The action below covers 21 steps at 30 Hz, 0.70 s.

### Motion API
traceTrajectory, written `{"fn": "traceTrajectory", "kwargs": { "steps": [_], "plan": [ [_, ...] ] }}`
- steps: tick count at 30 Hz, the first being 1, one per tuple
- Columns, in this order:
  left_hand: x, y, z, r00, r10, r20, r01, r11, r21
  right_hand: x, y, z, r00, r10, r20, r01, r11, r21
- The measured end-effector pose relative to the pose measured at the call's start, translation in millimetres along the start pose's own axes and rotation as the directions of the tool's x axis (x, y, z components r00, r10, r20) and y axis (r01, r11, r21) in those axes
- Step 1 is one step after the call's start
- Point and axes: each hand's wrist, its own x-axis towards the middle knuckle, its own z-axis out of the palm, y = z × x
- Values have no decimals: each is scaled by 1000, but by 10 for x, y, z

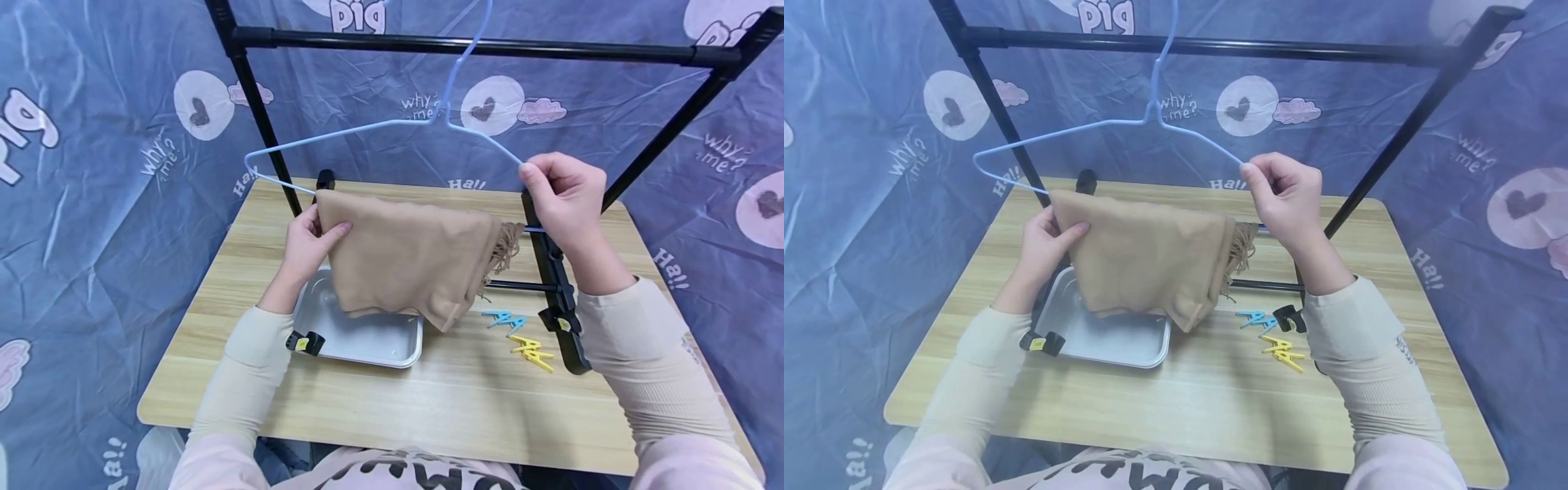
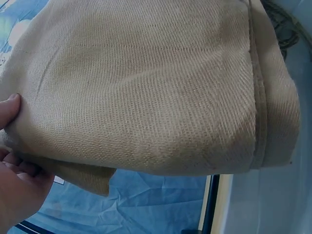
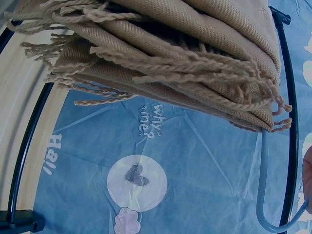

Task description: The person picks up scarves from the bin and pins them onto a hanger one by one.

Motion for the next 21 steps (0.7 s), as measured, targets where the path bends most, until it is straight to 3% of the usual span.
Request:
{"fn": "traceTrajectory", "kwargs": {
  "steps": [4,7,9,11,13,14,16,18,19,20,21],
  "plan": [
    [41,-102,-53,1000,-17,-6,17,999,-32,-2,-7,-9,1000,5,-7,-5,1000,-7],
    [77,-146,-121,999,10,-37,-14,994,-108,2,-12,-13,1000,9,-17,-9,1000,-2],
    [103,-129,-173,994,60,-90,-77,978,-196,8,-13,-15,1000,8,-17,-8,1000,-1],
    [141,-70,-228,977,124,-176,-168,949,-266,14,-14,-17,1000,8,-14,-8,1000,2],
    [182,32,-276,941,184,-285,-265,923,-278,18,-12,-19,1000,8,-4,-8,1000,0],
    [203,94,-296,915,217,-341,-312,914,-258,18,-10,-21,1000,7,1,-7,1000,-1],
    [234,247,-325,850,288,-441,-379,916,-131,17,-6,-23,1000,5,13,-5,1000,-5],
    [254,399,-342,787,384,-484,-406,912,63,15,-2,-25,1000,1,21,-1,1000,-11],
    [268,464,-345,757,442,-481,-416,894,168,15,-1,-25,1000,-1,24,2,1000,-15],
    [289,522,-345,725,510,-463,-429,860,276,15,1,-25,1000,-3,26,3,1000,-19],
    [313,571,-337,695,579,-426,-448,812,373,15,1,-25,1000,-4,28,4,1000,-22]
  ]
}}
